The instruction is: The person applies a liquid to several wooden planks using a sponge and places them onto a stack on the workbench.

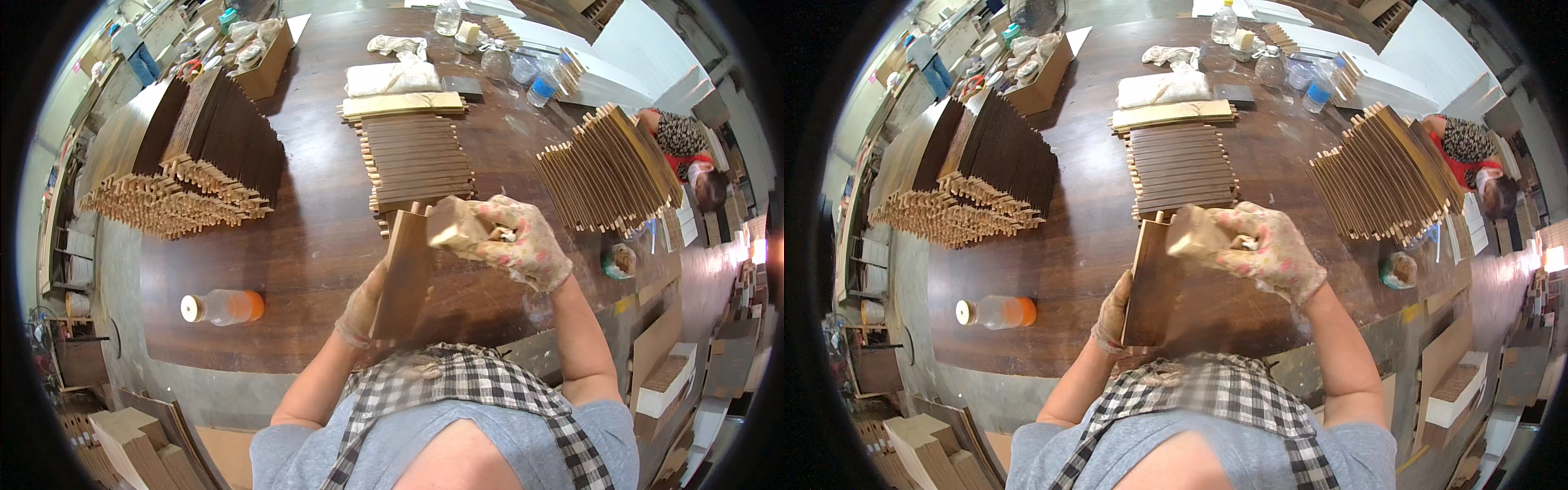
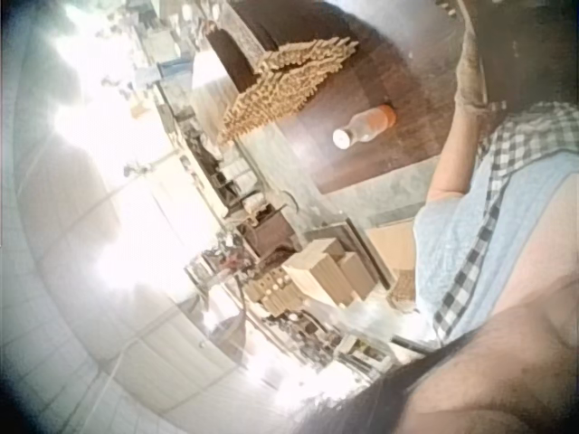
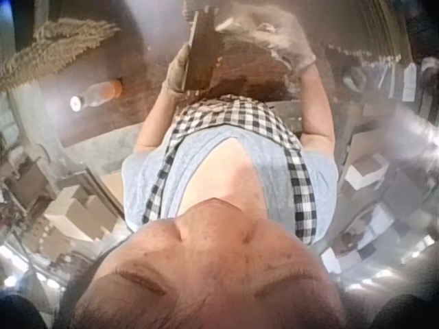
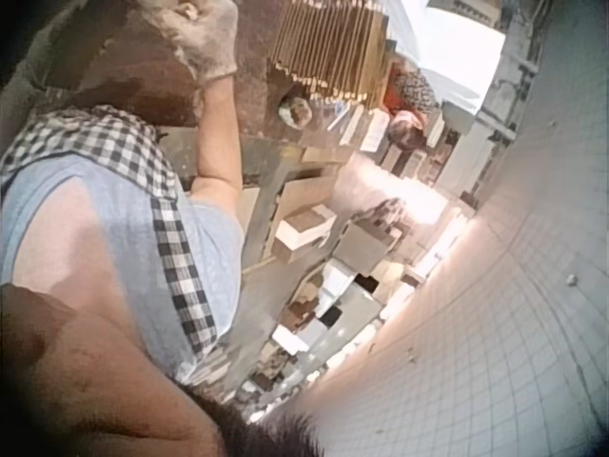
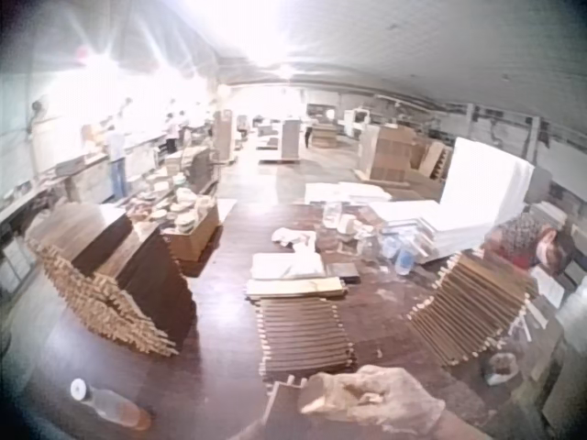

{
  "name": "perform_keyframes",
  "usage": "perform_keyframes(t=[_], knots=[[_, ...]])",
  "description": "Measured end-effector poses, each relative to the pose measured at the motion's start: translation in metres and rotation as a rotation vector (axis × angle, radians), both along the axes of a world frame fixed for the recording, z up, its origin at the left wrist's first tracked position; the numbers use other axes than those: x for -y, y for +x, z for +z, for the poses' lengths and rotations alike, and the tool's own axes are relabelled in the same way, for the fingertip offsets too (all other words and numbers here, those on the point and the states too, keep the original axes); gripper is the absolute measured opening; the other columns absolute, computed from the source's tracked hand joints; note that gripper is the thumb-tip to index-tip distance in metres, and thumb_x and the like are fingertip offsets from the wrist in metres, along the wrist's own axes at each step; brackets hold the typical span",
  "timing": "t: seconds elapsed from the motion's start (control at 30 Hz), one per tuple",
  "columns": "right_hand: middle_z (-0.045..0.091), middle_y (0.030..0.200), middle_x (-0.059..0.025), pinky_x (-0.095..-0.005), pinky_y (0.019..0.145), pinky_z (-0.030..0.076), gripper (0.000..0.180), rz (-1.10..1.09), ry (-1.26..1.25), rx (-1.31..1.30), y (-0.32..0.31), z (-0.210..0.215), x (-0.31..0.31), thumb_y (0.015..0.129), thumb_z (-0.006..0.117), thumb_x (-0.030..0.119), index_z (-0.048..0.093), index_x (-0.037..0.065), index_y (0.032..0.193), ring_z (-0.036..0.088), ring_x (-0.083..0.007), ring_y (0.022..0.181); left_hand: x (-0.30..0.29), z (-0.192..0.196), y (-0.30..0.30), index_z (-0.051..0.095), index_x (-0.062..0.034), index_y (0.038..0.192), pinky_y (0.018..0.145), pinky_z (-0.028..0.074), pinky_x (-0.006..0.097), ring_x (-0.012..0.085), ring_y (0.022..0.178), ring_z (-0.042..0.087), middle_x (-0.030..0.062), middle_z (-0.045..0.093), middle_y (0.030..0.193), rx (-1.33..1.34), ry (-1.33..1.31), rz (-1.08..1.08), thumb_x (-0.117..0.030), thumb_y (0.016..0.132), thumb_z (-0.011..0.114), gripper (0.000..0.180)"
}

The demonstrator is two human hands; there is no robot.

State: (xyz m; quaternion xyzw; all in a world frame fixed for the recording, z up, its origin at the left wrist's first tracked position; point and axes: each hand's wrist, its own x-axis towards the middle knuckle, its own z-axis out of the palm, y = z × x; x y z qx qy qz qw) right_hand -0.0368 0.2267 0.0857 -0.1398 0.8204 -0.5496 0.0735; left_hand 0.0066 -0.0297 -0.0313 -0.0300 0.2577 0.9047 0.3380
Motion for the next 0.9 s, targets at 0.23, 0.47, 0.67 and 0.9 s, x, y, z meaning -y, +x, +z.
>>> perform_keyframes(t=[0.23, 0.47, 0.67, 0.9], knots=[[0.067, 0.097, -0.0108, -0.0333, 0.073, 0.056, 0.048, 0.037, 0.246, -0.159, -0.005, -0.004, 0.000, 0.077, 0.079, 0.021, 0.068, 0.002, 0.119, 0.066, -0.0201, 0.084, 0.002, 0.014, 0.003, 0.044, -0.0040, 0.145, 0.105, 0.047, 0.041, 0.0264, 0.122, 0.057, 0.0160, 0.053, 0.141, -0.004, -0.096, -0.007, -0.050, 0.097, 0.059, 0.069], [0.063, 0.099, -0.0085, -0.0284, 0.074, 0.051, 0.050, -0.001, 0.099, -0.179, 0.000, -0.002, 0.028, 0.075, 0.079, 0.016, 0.066, -0.003, 0.119, 0.060, -0.0167, 0.087, 0.004, -0.008, 0.006, 0.045, -0.0031, 0.144, 0.094, 0.055, 0.042, 0.0299, 0.111, 0.064, 0.0192, 0.055, 0.138, -0.022, -0.043, 0.031, -0.054, 0.100, 0.050, 0.068], [0.065, 0.095, -0.0095, -0.0275, 0.064, 0.053, 0.050, -0.265, -0.073, -0.196, -0.007, -0.035, -0.008, 0.083, 0.071, 0.020, 0.063, 0.000, 0.128, 0.063, -0.0163, 0.081, -0.002, 0.013, -0.006, 0.048, -0.0019, 0.140, 0.084, 0.058, 0.038, 0.0261, 0.102, 0.066, 0.0167, 0.061, 0.127, 0.081, 0.103, 0.042, -0.054, 0.101, 0.045, 0.065], [0.069, 0.097, -0.0073, -0.0322, 0.069, 0.058, 0.034, 0.047, 0.210, -0.856, 0.020, -0.041, 0.093, 0.079, 0.080, 0.027, 0.069, 0.012, 0.107, 0.070, -0.0208, 0.082, -0.010, -0.016, -0.014, 0.055, -0.0050, 0.134, 0.083, 0.057, 0.033, 0.0232, 0.105, 0.064, 0.0119, 0.064, 0.121, -0.443, -0.197, 0.067, -0.045, 0.102, 0.049, 0.052]])
